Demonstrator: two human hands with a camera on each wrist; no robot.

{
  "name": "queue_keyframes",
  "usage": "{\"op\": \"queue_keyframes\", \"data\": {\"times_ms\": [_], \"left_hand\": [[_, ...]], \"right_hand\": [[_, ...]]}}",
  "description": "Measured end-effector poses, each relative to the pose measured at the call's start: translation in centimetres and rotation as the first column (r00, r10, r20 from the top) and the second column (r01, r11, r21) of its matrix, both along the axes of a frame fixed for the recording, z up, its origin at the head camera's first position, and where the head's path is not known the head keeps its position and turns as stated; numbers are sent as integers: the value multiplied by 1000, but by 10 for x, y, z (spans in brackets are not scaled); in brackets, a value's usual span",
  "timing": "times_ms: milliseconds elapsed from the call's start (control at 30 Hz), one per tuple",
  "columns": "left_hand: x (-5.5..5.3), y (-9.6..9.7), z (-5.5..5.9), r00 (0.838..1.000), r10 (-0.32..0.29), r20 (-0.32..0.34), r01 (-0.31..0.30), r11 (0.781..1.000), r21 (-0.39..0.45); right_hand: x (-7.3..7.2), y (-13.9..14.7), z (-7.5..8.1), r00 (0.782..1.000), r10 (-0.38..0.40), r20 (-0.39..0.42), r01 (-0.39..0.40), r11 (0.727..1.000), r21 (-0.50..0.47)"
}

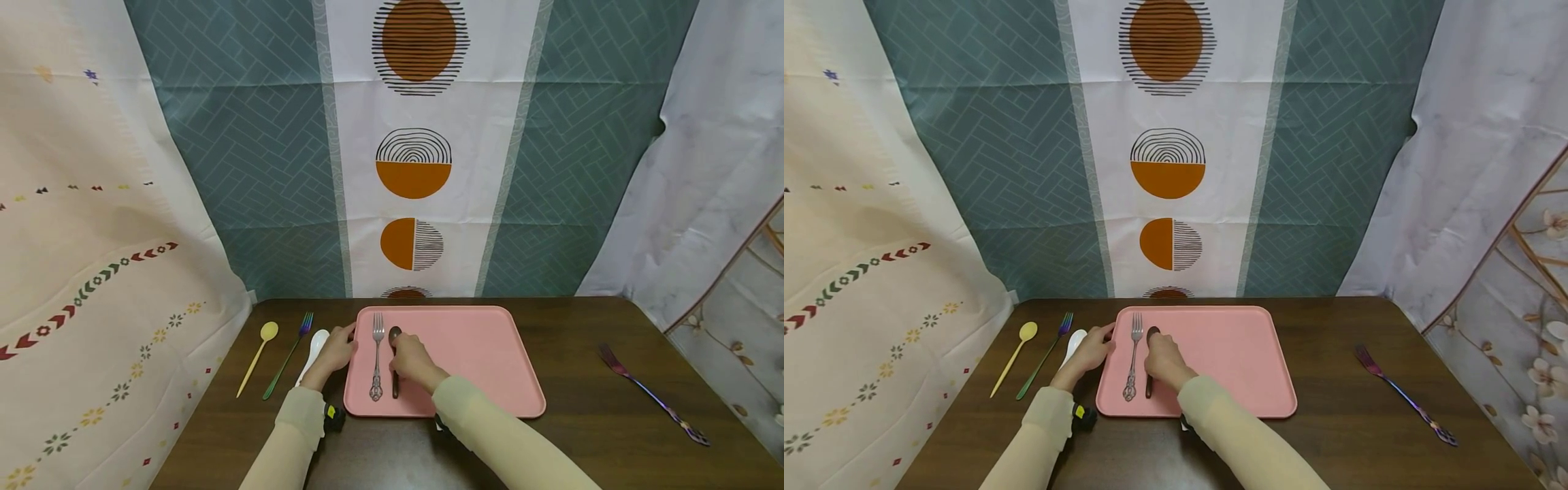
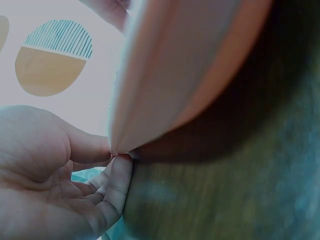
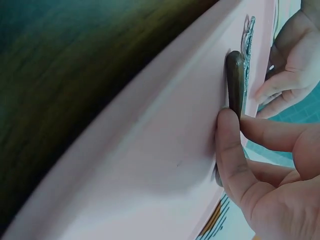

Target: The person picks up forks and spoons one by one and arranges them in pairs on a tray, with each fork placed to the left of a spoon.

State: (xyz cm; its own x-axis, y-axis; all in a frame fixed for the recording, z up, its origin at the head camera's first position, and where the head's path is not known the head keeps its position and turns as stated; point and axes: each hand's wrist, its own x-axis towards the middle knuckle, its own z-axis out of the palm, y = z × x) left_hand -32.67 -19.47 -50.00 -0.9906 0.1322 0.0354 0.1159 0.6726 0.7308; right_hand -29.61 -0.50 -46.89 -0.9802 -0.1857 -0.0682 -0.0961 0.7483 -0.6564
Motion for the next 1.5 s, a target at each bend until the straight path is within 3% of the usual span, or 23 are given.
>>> {"op": "queue_keyframes", "data": {"times_ms": [633,933,1167,1500], "left_hand": [[-1,-4,2,1000,14,-3,-14,1000,-17],[-2,-3,-11,1000,-10,-7,10,1000,-7],[2,-3,-4,998,-31,-60,31,1000,1],[0,-2,-1,1000,2,-5,-2,1000,-9]], "right_hand": [[-1,-1,4,999,38,-7,-38,999,13],[5,7,-3,997,74,-23,-73,997,21],[3,17,4,992,118,-34,-119,993,-8],[1,33,11,978,183,-97,-186,982,-26]]}}
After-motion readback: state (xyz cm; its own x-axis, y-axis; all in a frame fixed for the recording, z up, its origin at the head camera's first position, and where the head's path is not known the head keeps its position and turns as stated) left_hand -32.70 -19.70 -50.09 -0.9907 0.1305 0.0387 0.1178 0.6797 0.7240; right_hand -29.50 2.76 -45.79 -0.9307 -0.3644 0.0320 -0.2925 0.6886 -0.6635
